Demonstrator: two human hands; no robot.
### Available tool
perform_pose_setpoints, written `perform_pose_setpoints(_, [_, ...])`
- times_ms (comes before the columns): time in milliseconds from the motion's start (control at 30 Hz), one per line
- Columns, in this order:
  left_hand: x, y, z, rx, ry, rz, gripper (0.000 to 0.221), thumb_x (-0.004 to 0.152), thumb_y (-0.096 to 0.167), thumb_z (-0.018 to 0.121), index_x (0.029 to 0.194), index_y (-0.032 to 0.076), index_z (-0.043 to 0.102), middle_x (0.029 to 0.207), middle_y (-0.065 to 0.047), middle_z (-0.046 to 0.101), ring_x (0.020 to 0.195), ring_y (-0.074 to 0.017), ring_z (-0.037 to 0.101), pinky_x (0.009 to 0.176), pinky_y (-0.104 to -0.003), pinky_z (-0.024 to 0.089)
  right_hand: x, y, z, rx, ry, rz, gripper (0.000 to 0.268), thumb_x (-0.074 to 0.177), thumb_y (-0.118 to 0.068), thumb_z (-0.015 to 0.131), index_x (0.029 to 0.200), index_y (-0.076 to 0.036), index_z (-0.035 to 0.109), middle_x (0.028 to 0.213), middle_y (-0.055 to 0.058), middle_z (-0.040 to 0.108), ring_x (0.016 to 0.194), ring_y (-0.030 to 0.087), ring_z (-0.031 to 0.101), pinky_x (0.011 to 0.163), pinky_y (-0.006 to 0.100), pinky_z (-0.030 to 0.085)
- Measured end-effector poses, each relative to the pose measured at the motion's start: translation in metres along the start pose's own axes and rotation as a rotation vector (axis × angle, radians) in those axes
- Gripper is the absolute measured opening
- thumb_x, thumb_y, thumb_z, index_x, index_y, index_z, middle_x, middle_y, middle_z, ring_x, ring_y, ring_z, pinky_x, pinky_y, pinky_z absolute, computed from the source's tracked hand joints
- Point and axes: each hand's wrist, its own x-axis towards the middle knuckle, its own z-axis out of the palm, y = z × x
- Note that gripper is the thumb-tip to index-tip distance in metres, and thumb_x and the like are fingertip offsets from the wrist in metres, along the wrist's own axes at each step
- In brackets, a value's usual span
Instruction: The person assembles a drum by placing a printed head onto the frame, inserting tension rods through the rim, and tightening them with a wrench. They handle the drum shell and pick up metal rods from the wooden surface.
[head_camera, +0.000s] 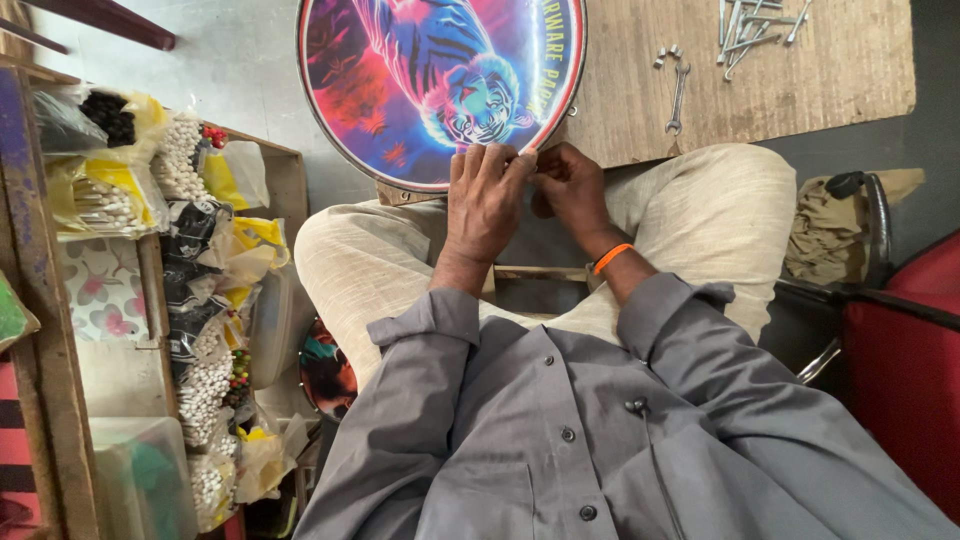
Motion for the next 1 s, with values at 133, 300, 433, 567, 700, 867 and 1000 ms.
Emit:
perform_pose_setpoints(133, [0.000,0.000,-0.001,0.000,-0.001,-0.003,0.025,0.093,0.010,0.066,0.117,0.012,0.069,0.101,-0.003,0.059,0.096,-0.0234,0.057,0.085,-0.040,0.044,-0.006,-0.032,-0.007,-0.148,-0.022,-0.058,0.021,0.088,-0.007,0.078,0.104,-0.001,0.065,0.092,0.007,0.075,0.082,0.012,0.072,0.074,0.028,0.058])
perform_pose_setpoints(300, [0.001,-0.002,-0.002,0.011,0.002,0.014,0.025,0.092,0.010,0.066,0.117,0.012,0.070,0.100,-0.002,0.058,0.094,-0.0231,0.057,0.085,-0.041,0.044,-0.004,-0.041,-0.031,-0.372,-0.157,-0.189,0.016,0.095,-0.013,0.078,0.107,-0.005,0.071,0.093,0.006,0.076,0.082,0.019,0.076,0.074,0.032,0.059])
perform_pose_setpoints(433, [0.001,-0.002,-0.001,0.014,-0.003,0.021,0.026,0.092,0.009,0.065,0.117,0.013,0.070,0.101,-0.002,0.059,0.094,-0.0233,0.057,0.085,-0.040,0.044,0.007,-0.030,-0.039,-0.637,-0.004,-0.310,0.036,0.099,-0.017,0.079,0.132,-0.014,0.065,0.118,0.009,0.073,0.104,0.024,0.074,0.088,0.033,0.059])
perform_pose_setpoints(567, [0.003,-0.002,-0.005,0.008,-0.001,0.044,0.030,0.089,0.009,0.065,0.118,0.011,0.070,0.099,-0.002,0.059,0.093,-0.0237,0.057,0.084,-0.040,0.044,0.008,-0.041,-0.038,-0.716,0.072,-0.412,0.110,0.072,-0.039,0.092,0.158,-0.010,0.030,0.151,0.016,0.042,0.138,0.034,0.047,0.114,0.043,0.045])
perform_pose_setpoints(700, [0.005,-0.002,-0.004,-0.003,-0.021,0.042,0.029,0.089,0.010,0.065,0.118,0.009,0.068,0.101,-0.003,0.060,0.094,-0.0235,0.058,0.085,-0.041,0.045,0.013,-0.042,-0.035,-0.867,0.033,-0.444,0.153,0.054,-0.051,0.106,0.162,-0.004,0.009,0.164,0.027,0.016,0.152,0.042,0.023,0.117,0.056,0.025])
perform_pose_setpoints(867, [0.005,-0.002,-0.004,-0.020,-0.032,0.059,0.028,0.090,0.009,0.065,0.118,0.009,0.068,0.101,-0.003,0.060,0.095,-0.0240,0.058,0.086,-0.040,0.045,0.037,-0.026,-0.055,-0.886,0.101,-0.460,0.146,0.065,-0.052,0.101,0.167,-0.009,0.007,0.169,0.021,0.019,0.158,0.038,0.024,0.131,0.052,0.029])
perform_pose_setpoints(1000, [0.007,-0.001,-0.003,0.000,-0.039,0.059,0.030,0.090,0.006,0.064,0.120,0.007,0.068,0.101,-0.004,0.059,0.094,-0.0243,0.058,0.086,-0.040,0.045,0.042,-0.027,-0.059,-0.893,-0.014,-0.426,0.153,0.055,-0.045,0.103,0.165,-0.002,0.005,0.166,0.030,0.016,0.154,0.047,0.021,0.123,0.056,0.025])
